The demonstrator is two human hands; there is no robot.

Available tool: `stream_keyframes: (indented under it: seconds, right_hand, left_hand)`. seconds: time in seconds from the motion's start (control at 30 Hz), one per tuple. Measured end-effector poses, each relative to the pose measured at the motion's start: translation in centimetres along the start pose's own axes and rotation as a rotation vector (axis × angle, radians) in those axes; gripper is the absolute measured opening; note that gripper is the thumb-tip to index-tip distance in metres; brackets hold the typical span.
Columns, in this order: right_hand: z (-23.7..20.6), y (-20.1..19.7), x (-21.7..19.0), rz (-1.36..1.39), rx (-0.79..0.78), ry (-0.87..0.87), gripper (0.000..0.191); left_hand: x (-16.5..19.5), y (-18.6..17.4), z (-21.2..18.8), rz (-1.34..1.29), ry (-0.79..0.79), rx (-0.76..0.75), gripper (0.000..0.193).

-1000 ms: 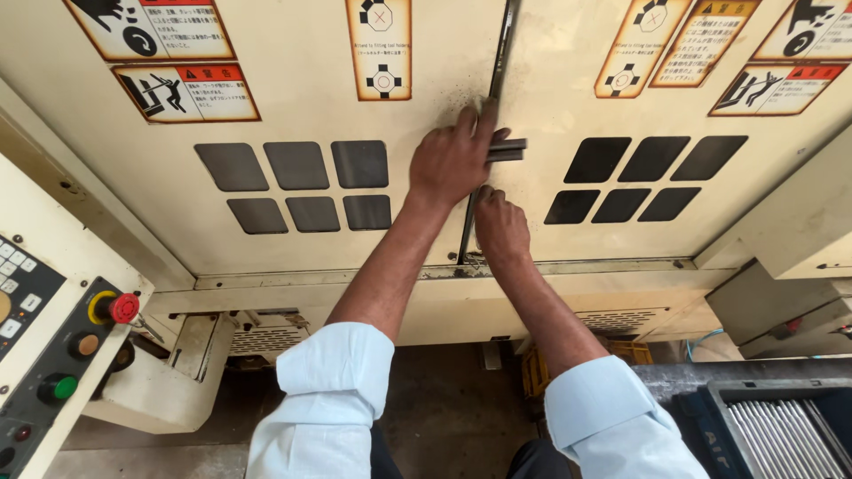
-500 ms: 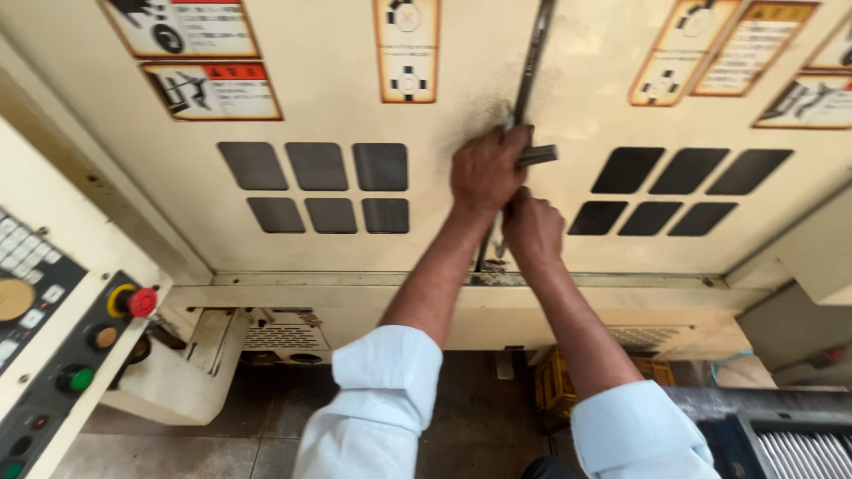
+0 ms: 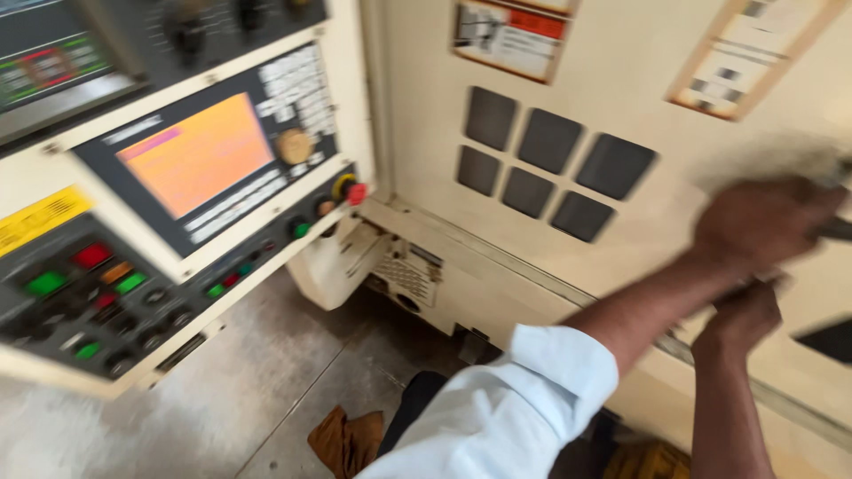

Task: The person opens the CNC machine door, retrieves a metal rod from the chuck, and places it into a nearby bin. They repeat this process for several rods, then briefly inspect two rods in hand.

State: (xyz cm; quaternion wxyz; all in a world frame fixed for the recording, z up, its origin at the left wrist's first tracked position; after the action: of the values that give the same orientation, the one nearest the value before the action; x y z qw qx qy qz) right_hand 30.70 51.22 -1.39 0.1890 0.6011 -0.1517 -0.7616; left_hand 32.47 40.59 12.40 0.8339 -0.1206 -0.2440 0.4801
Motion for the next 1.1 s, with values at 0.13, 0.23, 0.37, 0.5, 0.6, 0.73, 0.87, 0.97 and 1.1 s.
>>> stream_keyframes:
  seconds: [0.13, 0.23, 0.37, 0.5, 0.6, 0.73, 0.87, 0.97, 1.1]
  right_hand:
    - [-0.6, 1.8, 1.1, -0.192, -0.109, -0.207, 0.034]
    - [-0.4, 1.6, 1.3, -0.245, -0.177, -0.328, 0.033]
    - [0.2, 0.8, 1.9, -0.425, -0.066, -0.383, 0.033]
    - [0.4, 0.7, 2.4, -0.445, -0.036, -0.368, 0.04]
    - [0.0, 1.3, 1.6, -0.373, -0.085, -0.384, 0.03]
    - [-1.1, 2.2, -0.7, -0.535, -0.157, -0.465, 0.031]
    - [-2.7, 2.7, -2.8, -0.451, -0.124, -0.105, 0.046]
    - [-3.4, 2.8, -3.7, -0.451, -0.098, -0.051, 0.053]
    - [-2.4, 2.4, -3.5, -0.056, -0.314, -0.196, 0.032]
  left_hand:
    - [-0.6, 0.7, -0.3, 0.06, -0.043, -0.022, 0.023]
    - [-0.8, 1.1, -0.5, -0.002, -0.036, 0.022, 0.033]
    - [-0.7, 1.2, -0.7, 0.05, 0.018, 0.035, 0.039]
    - [-0.4, 0.5, -0.8, 0.026, 0.004, -0.018, 0.049]
    - [0.0, -0.6, -0.7, 0.016, 0.002, -0.037, 0.05]
    - [1.2, -2.2, -0.3, 0.007, -0.027, -0.088, 0.046]
    - [2.4, -4.1, -0.5, -0.054, -0.061, -0.125, 0.045]
    - [3.2, -5.2, -0.4, -0.043, -0.104, -0.24, 0.044]
    - [4.0, -6.5, -1.5, -0.029, -0.082, -0.356, 0.056]
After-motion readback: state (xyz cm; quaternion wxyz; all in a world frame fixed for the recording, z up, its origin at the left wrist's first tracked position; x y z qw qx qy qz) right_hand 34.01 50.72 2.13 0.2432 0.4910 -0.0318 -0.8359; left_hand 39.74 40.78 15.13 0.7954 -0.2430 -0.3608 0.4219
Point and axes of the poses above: each hand's wrist, its own z-axis towards the middle knuckle, its own y-axis out of the palm, x = y × z, the point moved 2 cm from there along z, towards the middle knuckle, and after that the axes turned 4 degrees about y, right-handed, at the moved point
